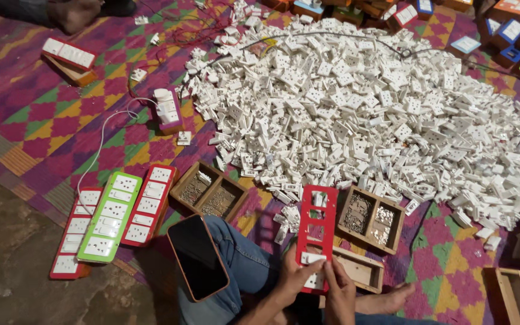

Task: The person sits on the floor and assembles white electrical socket modules into a red plastic strip. They pick up individual modules, align them into the strip's slots, and press them into place. The person also handles small metal screws from a wooden box and places them into the modules.

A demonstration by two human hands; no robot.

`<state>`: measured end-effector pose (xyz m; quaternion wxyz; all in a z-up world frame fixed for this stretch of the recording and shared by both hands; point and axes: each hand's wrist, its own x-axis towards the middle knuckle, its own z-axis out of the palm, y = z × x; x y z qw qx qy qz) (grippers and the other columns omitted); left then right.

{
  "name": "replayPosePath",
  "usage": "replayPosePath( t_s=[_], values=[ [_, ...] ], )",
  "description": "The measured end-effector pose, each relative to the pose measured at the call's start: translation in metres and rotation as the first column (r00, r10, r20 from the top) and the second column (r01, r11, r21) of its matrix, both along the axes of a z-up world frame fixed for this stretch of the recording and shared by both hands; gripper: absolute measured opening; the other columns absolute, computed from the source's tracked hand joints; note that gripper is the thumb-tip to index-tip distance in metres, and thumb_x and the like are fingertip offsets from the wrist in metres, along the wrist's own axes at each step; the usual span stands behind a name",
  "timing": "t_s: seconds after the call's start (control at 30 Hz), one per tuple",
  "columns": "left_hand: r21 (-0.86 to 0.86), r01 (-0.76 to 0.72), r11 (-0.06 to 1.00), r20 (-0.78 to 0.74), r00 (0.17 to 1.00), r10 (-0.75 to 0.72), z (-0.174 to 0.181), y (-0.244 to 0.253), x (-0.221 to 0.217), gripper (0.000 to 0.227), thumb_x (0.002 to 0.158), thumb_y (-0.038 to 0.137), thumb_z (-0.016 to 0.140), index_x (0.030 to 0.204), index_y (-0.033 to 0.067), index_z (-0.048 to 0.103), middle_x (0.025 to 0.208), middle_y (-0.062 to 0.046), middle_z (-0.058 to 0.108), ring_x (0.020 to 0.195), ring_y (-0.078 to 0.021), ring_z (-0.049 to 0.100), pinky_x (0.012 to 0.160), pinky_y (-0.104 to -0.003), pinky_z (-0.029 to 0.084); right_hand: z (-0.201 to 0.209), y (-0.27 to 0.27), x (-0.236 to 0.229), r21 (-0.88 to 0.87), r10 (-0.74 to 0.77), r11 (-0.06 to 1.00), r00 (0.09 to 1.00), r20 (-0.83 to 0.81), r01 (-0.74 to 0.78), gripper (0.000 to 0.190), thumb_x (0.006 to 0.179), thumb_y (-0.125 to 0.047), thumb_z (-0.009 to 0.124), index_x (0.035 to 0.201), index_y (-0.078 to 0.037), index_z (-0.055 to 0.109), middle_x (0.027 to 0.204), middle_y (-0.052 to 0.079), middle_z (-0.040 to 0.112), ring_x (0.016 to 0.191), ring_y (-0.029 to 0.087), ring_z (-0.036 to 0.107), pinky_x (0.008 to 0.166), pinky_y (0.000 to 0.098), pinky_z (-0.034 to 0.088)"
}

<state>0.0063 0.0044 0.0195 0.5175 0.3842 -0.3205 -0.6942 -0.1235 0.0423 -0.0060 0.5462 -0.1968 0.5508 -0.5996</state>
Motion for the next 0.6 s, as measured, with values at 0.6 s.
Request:
replayPosePath(
  t_s=[0.6],
  values=[
    [0.159,0.023,0.987,-0.143,0.990,0.000,0.007,-0.017,0.007,0.029,0.106,0.028,0.056,0.129,0.0117,0.052,0.120,-0.002,0.063,0.110,-0.0095,0.061,0.096,-0.028,0.051,0.078,-0.008,0.000,-0.049,0.204,0.973,0.941,-0.271,-0.225,0.029,0.107,-0.013,0.060,0.130,0.003,0.067,0.119,0.005,0.067,0.110,0.011,0.064,0.097,0.0267,0.052]
  ],
)
